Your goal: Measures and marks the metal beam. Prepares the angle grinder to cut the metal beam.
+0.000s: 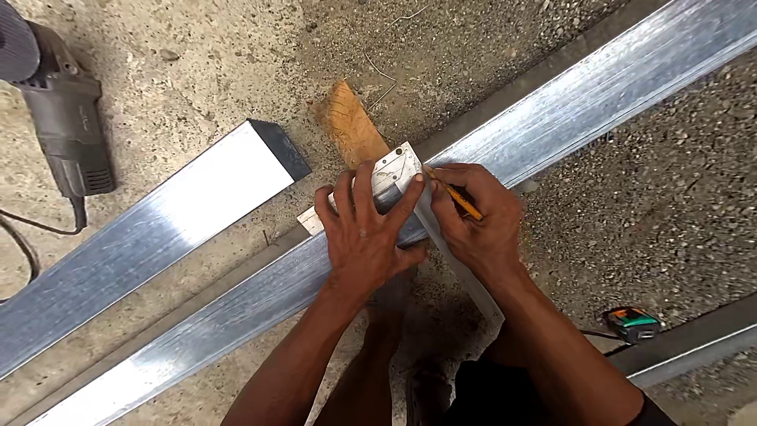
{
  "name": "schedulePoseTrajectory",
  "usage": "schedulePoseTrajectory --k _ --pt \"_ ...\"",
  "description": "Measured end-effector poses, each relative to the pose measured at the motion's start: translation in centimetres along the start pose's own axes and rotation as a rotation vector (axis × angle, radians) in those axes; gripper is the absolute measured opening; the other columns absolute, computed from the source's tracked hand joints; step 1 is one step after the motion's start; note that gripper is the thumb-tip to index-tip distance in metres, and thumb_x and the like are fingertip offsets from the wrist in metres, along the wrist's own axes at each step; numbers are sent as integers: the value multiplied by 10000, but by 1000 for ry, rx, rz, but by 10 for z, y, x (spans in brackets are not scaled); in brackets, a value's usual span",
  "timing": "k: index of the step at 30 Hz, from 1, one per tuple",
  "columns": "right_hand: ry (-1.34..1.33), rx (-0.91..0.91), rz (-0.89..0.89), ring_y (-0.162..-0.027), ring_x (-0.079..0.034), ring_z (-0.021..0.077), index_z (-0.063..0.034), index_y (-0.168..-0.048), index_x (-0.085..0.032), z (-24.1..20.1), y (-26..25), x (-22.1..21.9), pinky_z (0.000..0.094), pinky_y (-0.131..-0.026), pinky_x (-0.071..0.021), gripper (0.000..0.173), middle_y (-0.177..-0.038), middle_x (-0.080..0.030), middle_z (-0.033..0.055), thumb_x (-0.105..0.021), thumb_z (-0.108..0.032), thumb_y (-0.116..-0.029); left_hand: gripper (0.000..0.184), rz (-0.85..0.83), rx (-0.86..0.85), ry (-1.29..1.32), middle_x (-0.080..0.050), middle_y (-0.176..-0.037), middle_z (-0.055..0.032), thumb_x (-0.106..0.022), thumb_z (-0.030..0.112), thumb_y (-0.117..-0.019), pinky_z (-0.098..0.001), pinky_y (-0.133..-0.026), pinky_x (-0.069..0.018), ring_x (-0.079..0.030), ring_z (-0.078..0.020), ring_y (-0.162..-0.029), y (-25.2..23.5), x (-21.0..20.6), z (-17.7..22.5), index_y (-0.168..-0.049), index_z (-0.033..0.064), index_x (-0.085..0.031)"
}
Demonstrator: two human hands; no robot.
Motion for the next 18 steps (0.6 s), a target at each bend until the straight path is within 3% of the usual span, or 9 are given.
schedulePoseTrajectory --k 9,14,18 --pt "-36 -43 -55 -884 -689 98 -14 -1002 -734 17 45 30 224 -742 -581 159 -1025 -729 98 -640 -116 -925 967 -37 -18 5 -387 -1538 -278 -644 855 -626 -669 -1021 -279 -382 -484 -1357 0 2 0 -1479 412 -537" --pt "-86 -86 -25 -852 -686 80 -9 -1001 -730 27 65 36 208 -716 -580 150 -1013 -725 95 -642 -99 -921 989 -48 -27 -30 -345 -1570 -288 -600 894 -641 -687 -1035 -269 -360 -506 -1380 1 -1 -2 -1507 427 -498" --pt "-174 -122 -9 -831 -694 71 -1 -1028 -723 30 68 34 204 -694 -593 150 -1024 -727 92 -638 -87 -940 985 -32 -28 -53 -367 -1557 -273 -594 908 -629 -676 -1021 -289 -401 -487 -1346 0 -2 -4 -1502 465 -487"
Point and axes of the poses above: each hand's wrist, its own y-axis away from the middle knuckle, its own x-axis out of the back of the hand, z = x × y, the point moved 5 cm from there along -y, towards the middle knuckle
